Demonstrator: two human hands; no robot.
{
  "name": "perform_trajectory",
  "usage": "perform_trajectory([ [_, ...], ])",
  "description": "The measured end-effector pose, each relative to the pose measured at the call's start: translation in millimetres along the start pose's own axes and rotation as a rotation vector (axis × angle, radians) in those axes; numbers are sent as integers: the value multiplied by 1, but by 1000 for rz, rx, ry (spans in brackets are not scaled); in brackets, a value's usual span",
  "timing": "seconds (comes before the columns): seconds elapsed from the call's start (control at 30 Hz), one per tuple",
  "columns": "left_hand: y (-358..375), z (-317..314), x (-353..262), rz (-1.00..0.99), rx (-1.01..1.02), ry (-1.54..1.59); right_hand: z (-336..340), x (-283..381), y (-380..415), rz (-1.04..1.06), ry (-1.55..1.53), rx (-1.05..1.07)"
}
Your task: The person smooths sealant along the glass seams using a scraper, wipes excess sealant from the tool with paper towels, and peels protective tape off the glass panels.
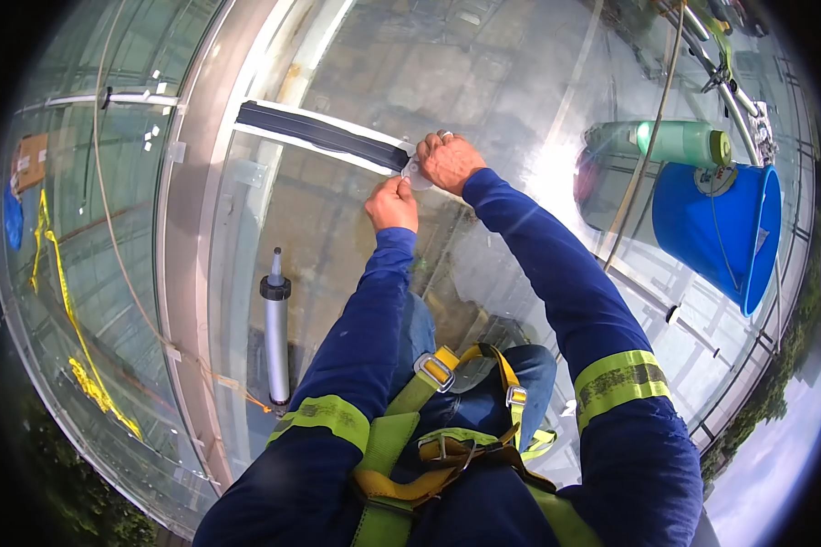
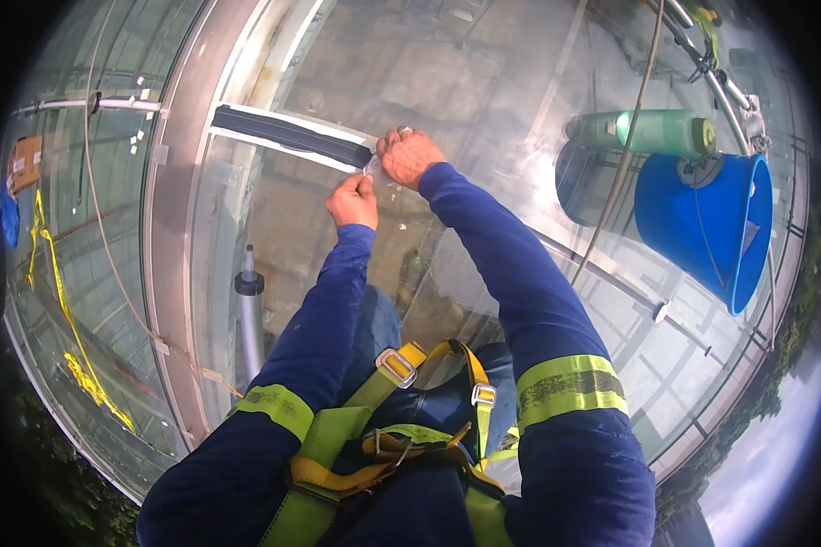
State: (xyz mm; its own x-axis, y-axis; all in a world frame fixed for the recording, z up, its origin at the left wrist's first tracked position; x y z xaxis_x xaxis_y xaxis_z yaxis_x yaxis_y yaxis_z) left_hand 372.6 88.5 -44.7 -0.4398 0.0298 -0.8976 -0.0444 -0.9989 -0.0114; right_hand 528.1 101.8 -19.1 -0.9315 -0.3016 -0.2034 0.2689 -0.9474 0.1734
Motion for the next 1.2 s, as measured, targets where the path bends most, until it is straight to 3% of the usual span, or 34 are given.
perform_trajectory([
  [0.17, -26, 14, 4, -69, 119, -94, -13, -2, -3, -42, -27, -69],
  [0.27, -39, 24, -13, 81, 210, -49, -4, -8, -11, -47, -98, -51],
  [0.37, -55, 25, 1, 223, 172, 86, 9, -7, -17, -59, -179, 7],
  [0.47, -73, 36, -1, 212, 244, 26, 10, -5, -23, -96, -282, 39],
  [0.5, -79, 45, -15, 337, 277, 106, 13, -5, -24, -128, -328, 62],
  [0.63, -93, 60, -25, 385, 261, 201, 23, -10, -42, -235, -611, 29],
  [0.73, -97, 70, -33, 464, 203, 452, 53, -10, -53, -191, -780, -19],
  [1.03, -102, 113, -75, 438, 168, 679, 130, 7, -62, -199, -924, -147],
  [1.13, -100, 122, -86, 447, 101, 880, 140, 28, -69, -215, -916, -241],
  [1.2, -104, 133, -84, 535, 124, 975, 147, 40, -74, -234, -891, -248],
])
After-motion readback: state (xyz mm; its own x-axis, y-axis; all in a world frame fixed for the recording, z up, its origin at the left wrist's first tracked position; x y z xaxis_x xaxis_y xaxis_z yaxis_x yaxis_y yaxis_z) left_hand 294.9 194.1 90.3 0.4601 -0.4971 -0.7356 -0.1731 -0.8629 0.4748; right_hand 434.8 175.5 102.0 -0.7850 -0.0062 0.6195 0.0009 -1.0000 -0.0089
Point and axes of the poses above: each hand's wrist, its own y-axis away from the middle knuckle, its own z-axis out of the back of the hand, x = y × z, the point moved 1 cm from there along -y, towards the middle knuckle, and after that the axes turned 13 degrees about y, right-handed, at the moved point
